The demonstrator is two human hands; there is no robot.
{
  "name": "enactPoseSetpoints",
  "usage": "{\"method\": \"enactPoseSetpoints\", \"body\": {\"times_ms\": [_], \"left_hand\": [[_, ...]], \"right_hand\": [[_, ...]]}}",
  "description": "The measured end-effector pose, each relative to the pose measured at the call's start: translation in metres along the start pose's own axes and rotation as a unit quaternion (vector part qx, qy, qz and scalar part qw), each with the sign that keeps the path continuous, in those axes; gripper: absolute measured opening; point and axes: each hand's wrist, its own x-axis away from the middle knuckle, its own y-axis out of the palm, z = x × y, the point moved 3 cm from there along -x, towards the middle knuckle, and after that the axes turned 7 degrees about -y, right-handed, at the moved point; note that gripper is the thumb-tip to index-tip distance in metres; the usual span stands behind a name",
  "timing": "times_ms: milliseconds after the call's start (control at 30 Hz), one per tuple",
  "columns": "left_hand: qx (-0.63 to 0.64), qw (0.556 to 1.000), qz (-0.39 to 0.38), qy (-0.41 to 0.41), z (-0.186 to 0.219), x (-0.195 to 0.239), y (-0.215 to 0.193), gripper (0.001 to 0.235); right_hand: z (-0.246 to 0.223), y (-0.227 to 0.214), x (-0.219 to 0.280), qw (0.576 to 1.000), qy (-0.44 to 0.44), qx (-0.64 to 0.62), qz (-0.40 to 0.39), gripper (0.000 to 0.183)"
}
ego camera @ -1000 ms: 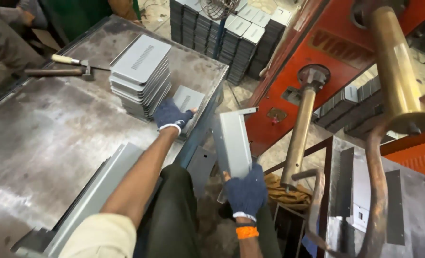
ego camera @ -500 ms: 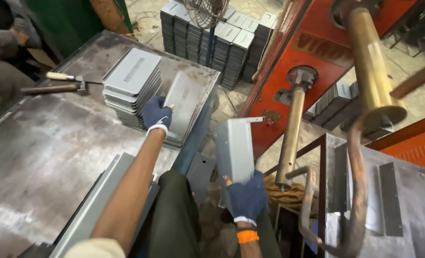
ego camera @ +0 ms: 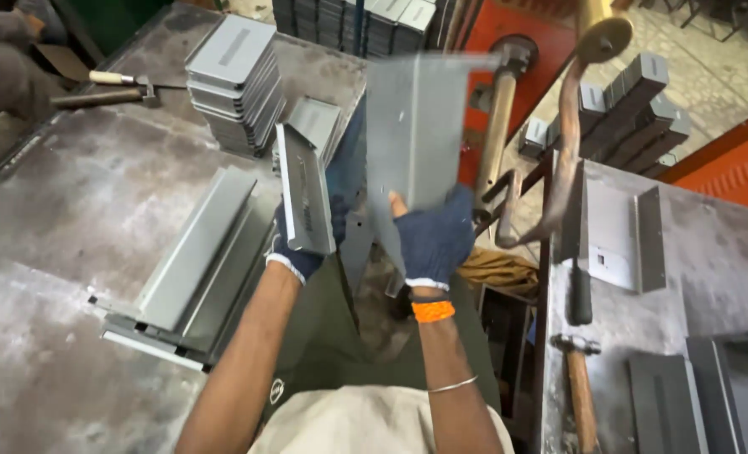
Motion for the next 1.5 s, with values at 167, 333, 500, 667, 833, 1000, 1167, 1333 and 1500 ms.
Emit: {"method": "enactPoseSetpoints", "body": {"times_ms": [167, 333, 500, 667, 833, 1000, 1167, 1333, 1500], "left_hand": [[-0.049, 0.998, -0.029, -0.042, -0.010, -0.020, -0.028, 0.056], [-0.114, 0.986, -0.072, -0.098, -0.023, -0.075, -0.058, 0.071], [-0.066, 0.966, -0.151, -0.197, -0.082, -0.129, -0.098, 0.069], [0.004, 0.951, -0.198, -0.237, -0.122, -0.088, -0.021, 0.066], [-0.007, 0.931, -0.234, -0.281, -0.156, -0.115, -0.014, 0.077], [-0.065, 0.940, -0.203, -0.265, -0.175, -0.103, -0.009, 0.067], [-0.113, 0.940, -0.179, -0.267, -0.198, -0.099, 0.003, 0.060], [-0.153, 0.944, -0.149, -0.250, -0.210, -0.085, 0.007, 0.054], [-0.202, 0.954, -0.111, -0.193, -0.199, -0.081, 0.022, 0.047]], "right_hand": [[-0.014, -0.080, -0.029, 0.977, -0.074, -0.146, 0.138, 0.085], [-0.014, -0.186, -0.058, 0.915, -0.204, -0.238, 0.254, 0.044], [0.059, -0.230, -0.071, 0.850, -0.093, -0.447, 0.262, 0.014], [0.119, -0.188, -0.083, 0.756, 0.068, -0.587, 0.283, 0.027], [0.169, -0.144, -0.072, 0.608, 0.303, -0.665, 0.310, 0.037], [0.161, -0.132, -0.035, 0.650, 0.429, -0.576, 0.247, 0.051], [0.146, -0.105, -0.020, 0.640, 0.451, -0.583, 0.219, 0.054], [0.137, -0.100, -0.002, 0.661, 0.442, -0.573, 0.196, 0.045], [0.119, -0.117, 0.013, 0.729, 0.430, -0.510, 0.150, 0.050]]}}
